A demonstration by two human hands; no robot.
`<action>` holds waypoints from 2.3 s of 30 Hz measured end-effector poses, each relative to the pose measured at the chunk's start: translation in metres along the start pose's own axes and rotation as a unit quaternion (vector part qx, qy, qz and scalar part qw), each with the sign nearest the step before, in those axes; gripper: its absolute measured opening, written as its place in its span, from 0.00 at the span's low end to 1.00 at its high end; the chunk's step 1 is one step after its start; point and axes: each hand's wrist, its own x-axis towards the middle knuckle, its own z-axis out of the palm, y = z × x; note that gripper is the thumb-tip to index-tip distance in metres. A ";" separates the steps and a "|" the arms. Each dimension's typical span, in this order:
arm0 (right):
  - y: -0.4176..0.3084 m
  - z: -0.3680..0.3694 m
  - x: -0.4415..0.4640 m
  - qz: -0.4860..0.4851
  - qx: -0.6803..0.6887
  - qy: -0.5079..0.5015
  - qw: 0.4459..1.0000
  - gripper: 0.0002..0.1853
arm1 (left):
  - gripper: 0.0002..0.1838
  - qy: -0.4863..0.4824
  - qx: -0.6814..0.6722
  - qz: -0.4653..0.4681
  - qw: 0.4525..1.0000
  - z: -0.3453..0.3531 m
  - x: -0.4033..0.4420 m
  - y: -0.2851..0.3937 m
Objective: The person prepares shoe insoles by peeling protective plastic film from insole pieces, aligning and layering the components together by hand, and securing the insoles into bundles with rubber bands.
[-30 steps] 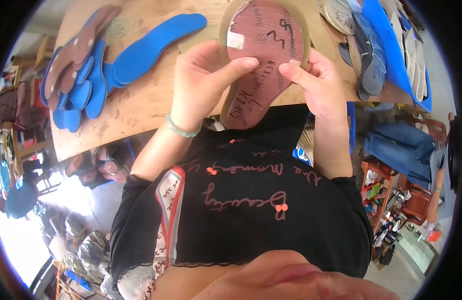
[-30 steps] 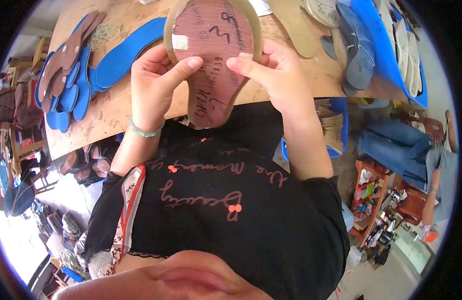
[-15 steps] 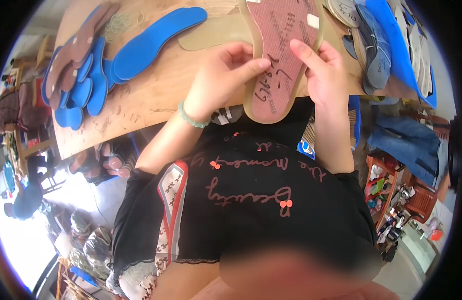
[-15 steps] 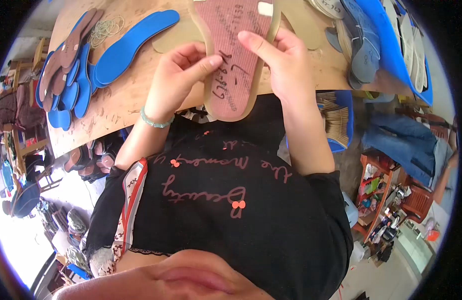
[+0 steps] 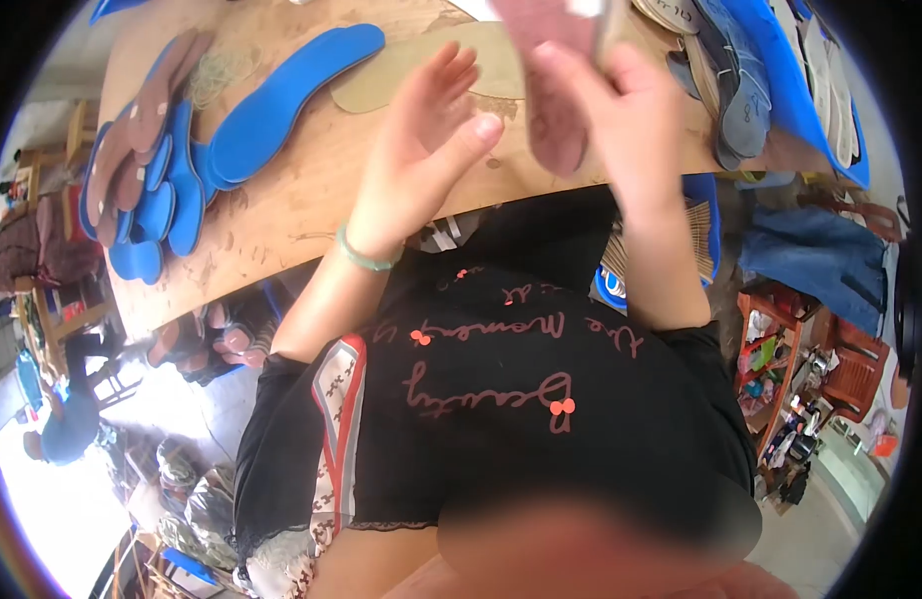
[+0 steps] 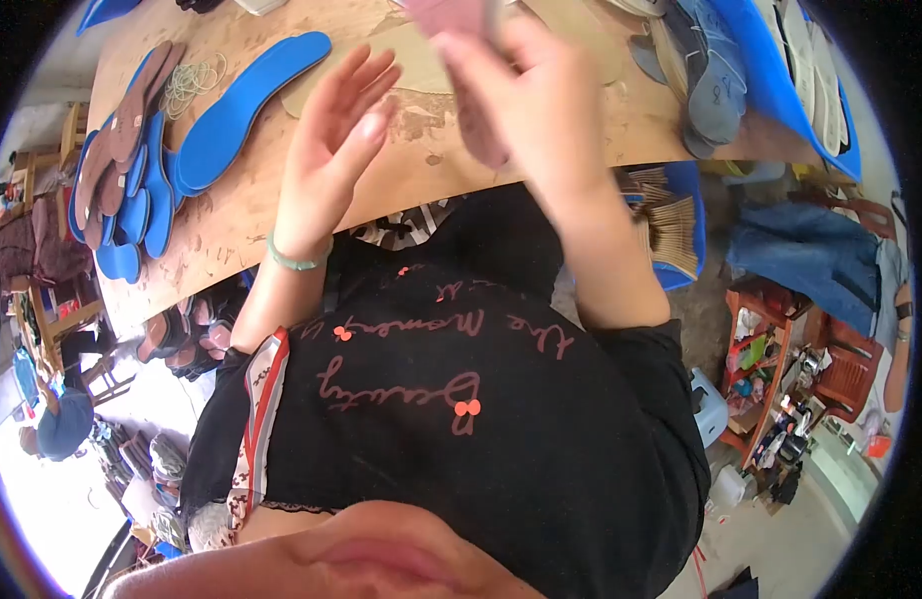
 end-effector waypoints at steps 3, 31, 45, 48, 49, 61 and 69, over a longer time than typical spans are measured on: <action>0.015 0.037 -0.025 -0.226 -0.161 -0.037 0.960 0.19 | 0.38 -0.063 -0.253 0.070 0.963 0.011 0.004 -0.003; 0.117 -0.121 0.077 0.070 -0.039 0.068 0.994 0.18 | 0.19 0.198 0.215 0.101 0.951 -0.074 0.020 0.006; 0.116 -0.014 0.065 -0.129 -0.230 -0.065 0.962 0.33 | 0.35 0.086 0.776 -0.034 0.624 -0.190 0.005 0.043; 0.114 0.025 0.053 -0.130 -0.332 -0.147 0.923 0.36 | 0.28 0.114 0.734 -0.021 0.669 -0.194 0.004 0.036; 0.114 0.036 0.048 -0.138 -0.369 -0.171 0.903 0.38 | 0.26 0.125 0.712 -0.024 0.690 -0.193 0.004 0.036; 0.105 0.002 -0.017 -0.097 -0.455 -0.283 0.839 0.48 | 0.19 0.250 0.137 -0.135 0.949 -0.198 -0.057 0.074; 0.077 0.012 -0.034 -0.104 -0.333 -0.145 0.926 0.48 | 0.22 0.224 0.014 -0.166 0.960 -0.128 -0.054 0.059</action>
